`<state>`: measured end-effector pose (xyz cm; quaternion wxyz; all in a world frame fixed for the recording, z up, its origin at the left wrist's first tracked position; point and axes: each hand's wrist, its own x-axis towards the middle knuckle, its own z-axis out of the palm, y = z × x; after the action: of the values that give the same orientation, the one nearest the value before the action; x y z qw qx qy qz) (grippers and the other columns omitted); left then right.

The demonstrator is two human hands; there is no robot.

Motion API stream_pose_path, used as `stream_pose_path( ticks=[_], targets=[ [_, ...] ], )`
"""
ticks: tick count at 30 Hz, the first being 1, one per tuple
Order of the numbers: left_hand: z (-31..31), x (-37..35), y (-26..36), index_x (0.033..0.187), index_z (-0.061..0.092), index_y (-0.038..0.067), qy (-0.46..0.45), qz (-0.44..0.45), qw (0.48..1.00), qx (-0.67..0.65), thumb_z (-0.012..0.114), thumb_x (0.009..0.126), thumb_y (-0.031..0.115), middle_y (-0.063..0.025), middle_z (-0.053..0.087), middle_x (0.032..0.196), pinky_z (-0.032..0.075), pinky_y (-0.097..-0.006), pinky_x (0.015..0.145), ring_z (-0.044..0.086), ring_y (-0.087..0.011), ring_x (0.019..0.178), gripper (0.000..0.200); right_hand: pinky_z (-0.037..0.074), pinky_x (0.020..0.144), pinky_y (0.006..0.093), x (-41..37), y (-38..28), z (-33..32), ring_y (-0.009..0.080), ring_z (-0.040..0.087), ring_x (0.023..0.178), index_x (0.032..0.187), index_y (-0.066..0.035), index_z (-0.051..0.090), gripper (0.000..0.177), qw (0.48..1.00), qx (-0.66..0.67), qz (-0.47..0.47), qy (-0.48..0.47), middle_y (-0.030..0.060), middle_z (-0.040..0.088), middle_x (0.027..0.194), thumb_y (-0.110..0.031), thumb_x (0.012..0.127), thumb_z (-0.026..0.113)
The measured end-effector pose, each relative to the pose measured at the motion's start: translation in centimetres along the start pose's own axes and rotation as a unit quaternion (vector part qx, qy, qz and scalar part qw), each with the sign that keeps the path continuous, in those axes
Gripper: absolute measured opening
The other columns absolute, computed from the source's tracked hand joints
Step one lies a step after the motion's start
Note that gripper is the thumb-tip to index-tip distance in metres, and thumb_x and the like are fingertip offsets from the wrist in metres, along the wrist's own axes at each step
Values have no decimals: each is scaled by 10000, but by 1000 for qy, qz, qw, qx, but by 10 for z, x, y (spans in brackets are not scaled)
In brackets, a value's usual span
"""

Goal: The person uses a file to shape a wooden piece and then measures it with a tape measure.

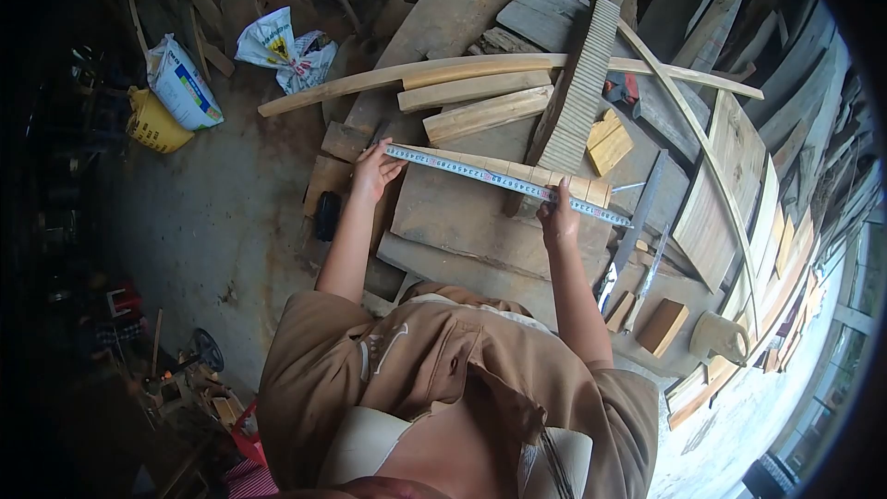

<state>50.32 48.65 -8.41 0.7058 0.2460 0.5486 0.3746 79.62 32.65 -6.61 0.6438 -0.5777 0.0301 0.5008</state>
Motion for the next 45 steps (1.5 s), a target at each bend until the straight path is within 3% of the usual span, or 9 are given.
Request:
stream_pose_path(
  ticks=[14, 24, 28, 30, 36, 45],
  targets=[
    [1, 0, 10, 1033, 529, 48, -5, -14, 999, 30, 474, 861, 226, -108, 594, 918, 481, -293, 636, 610, -244, 806, 254, 304, 393, 218, 6, 9, -10, 101, 361, 423, 811, -11, 499, 435, 998, 58, 37, 5, 20, 418, 568, -445, 821, 507],
    [1, 2, 11, 1001, 538, 44, 1, -13, 999, 51, 488, 857, 239, -98, 598, 886, 480, -294, 641, 612, -230, 796, 248, 300, 449, 228, 8, 11, -12, 97, 361, 450, 820, -62, 488, 393, 997, 58, 57, -12, 4, 415, 591, -455, 833, 478],
    [0, 4, 9, 997, 541, 43, 5, -16, 999, 28, 499, 851, 269, -95, 597, 880, 479, -311, 659, 604, -216, 798, 273, 315, 401, 219, 8, 10, -8, 99, 370, 422, 814, -21, 508, 415, 995, 76, 57, 13, 12, 408, 561, -435, 832, 492],
    [0, 6, 9, 997, 542, 43, 12, -18, 999, 26, 502, 849, 277, -93, 597, 879, 479, -316, 664, 600, -211, 799, 281, 309, 452, 221, 8, 10, -8, 93, 359, 448, 805, -66, 489, 385, 996, 63, 68, 5, 2, 417, 594, -449, 835, 476],
    [0, 7, 9, 974, 552, 35, 21, -24, 999, 10, 489, 854, 264, -97, 587, 868, 491, -320, 637, 598, -214, 782, 266, 317, 402, 215, 9, 13, -8, 101, 366, 440, 817, -21, 501, 412, 995, 79, 60, 11, 14, 410, 578, -432, 831, 495],
    [-3, 13, 5, 933, 564, 53, 22, -23, 999, 7, 580, 806, 211, -66, 586, 831, 496, -300, 620, 592, -190, 753, 203, 314, 407, 213, 12, 16, -9, 101, 367, 453, 815, -11, 505, 421, 996, 75, 52, 1, 20, 419, 582, -432, 830, 497]
  ],
)
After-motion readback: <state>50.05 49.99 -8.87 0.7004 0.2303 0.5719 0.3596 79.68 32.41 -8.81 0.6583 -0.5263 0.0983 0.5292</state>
